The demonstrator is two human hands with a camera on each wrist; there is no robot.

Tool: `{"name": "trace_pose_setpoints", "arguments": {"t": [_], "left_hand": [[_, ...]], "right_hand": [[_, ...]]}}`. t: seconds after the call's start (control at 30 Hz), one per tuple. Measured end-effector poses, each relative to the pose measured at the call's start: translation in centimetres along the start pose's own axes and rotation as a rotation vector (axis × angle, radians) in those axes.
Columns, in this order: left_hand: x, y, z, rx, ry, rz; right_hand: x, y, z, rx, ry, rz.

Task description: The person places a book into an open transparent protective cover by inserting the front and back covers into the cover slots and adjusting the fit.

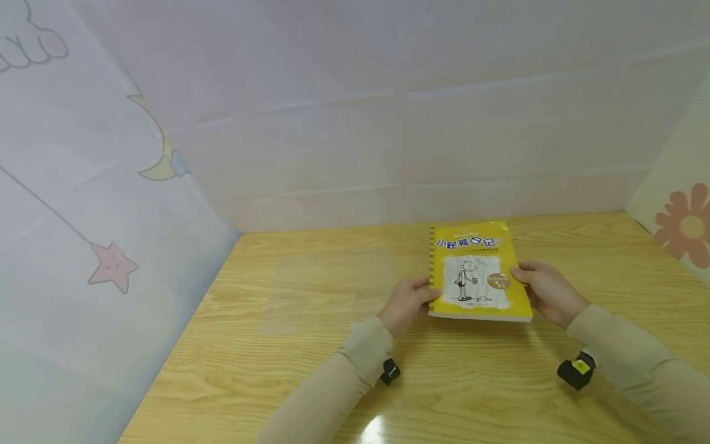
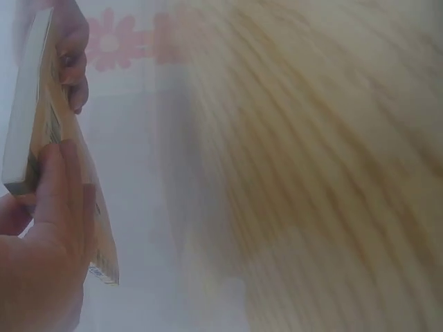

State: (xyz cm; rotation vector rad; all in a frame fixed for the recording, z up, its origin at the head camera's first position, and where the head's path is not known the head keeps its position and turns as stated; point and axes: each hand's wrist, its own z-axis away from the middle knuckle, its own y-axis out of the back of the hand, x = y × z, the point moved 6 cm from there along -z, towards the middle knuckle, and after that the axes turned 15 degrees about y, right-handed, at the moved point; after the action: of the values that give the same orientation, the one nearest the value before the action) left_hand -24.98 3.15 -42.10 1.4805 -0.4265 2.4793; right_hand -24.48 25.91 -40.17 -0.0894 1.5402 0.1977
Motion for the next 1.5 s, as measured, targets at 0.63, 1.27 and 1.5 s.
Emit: {"name": "trace_pose_setpoints", "arguments": {"t": [0.63, 1.27, 1.5], "left_hand": [[0.7, 1.6, 1.8, 0.002, -0.009, 0.051], [0.8, 3.3, 3.1, 0.029, -0.015, 0.051], [0.8, 3.7, 3.4, 0.025, -0.011, 0.059]], "right_hand": [[-1.7, -2.2, 0.0, -0.025, 0.025, -0.016], [-1.8, -4.2, -0.4, -0.062, 0.019, -0.054], [-1.6, -4.5, -0.5, -0.071, 0.014, -0.041]]}}
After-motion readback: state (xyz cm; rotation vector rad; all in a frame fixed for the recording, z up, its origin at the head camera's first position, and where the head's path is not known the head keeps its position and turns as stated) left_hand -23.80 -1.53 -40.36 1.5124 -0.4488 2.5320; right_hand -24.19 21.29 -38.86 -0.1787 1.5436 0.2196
